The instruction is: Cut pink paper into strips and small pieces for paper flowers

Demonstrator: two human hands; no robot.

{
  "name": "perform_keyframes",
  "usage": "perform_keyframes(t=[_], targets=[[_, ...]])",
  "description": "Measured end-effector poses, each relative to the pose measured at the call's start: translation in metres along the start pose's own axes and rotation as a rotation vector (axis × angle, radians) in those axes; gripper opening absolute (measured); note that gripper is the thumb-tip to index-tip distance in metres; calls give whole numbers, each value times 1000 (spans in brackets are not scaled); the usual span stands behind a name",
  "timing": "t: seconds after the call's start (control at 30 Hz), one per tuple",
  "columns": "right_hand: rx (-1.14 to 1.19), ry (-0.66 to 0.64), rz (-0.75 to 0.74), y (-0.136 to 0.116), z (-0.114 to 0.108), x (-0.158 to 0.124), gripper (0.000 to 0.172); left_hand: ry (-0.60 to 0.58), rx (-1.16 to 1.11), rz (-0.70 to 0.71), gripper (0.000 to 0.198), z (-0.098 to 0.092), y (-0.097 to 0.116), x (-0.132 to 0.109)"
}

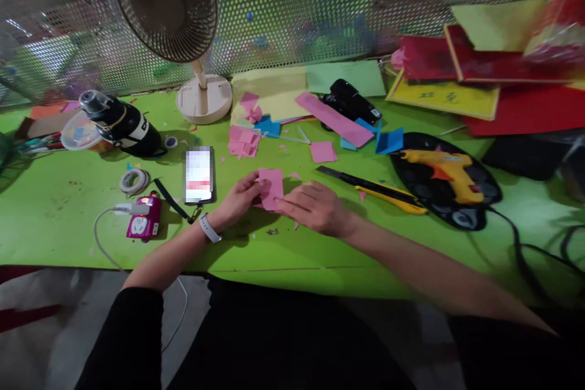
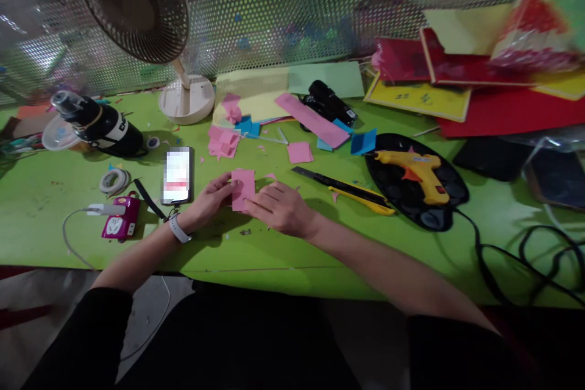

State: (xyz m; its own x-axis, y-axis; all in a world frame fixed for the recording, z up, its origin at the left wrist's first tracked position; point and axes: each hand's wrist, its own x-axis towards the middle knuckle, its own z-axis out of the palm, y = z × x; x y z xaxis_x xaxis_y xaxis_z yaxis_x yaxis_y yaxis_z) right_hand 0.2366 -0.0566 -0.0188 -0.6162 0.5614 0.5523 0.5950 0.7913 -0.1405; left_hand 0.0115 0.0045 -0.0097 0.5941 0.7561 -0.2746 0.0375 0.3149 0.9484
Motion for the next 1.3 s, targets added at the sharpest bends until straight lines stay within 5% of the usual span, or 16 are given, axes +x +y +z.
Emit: perform_keyframes(t=[0.23,0.4,0.6,0.87,1.3], targets=[[120,159,359,8,8,7,18,-116,24,44,48,7,-1,-7],[288,202,442,6,3,13,22,-222,22,66,48,10,1,-10],[357,157,544,2,5,14,27,-201,3,34,40,9,-8,-6],[334,112,466,4,11,7,31,-206,14,56,35,9,-10,-5],[350,233,414,3,10,11,25,-206,-85,39,37,10,-11,-3]])
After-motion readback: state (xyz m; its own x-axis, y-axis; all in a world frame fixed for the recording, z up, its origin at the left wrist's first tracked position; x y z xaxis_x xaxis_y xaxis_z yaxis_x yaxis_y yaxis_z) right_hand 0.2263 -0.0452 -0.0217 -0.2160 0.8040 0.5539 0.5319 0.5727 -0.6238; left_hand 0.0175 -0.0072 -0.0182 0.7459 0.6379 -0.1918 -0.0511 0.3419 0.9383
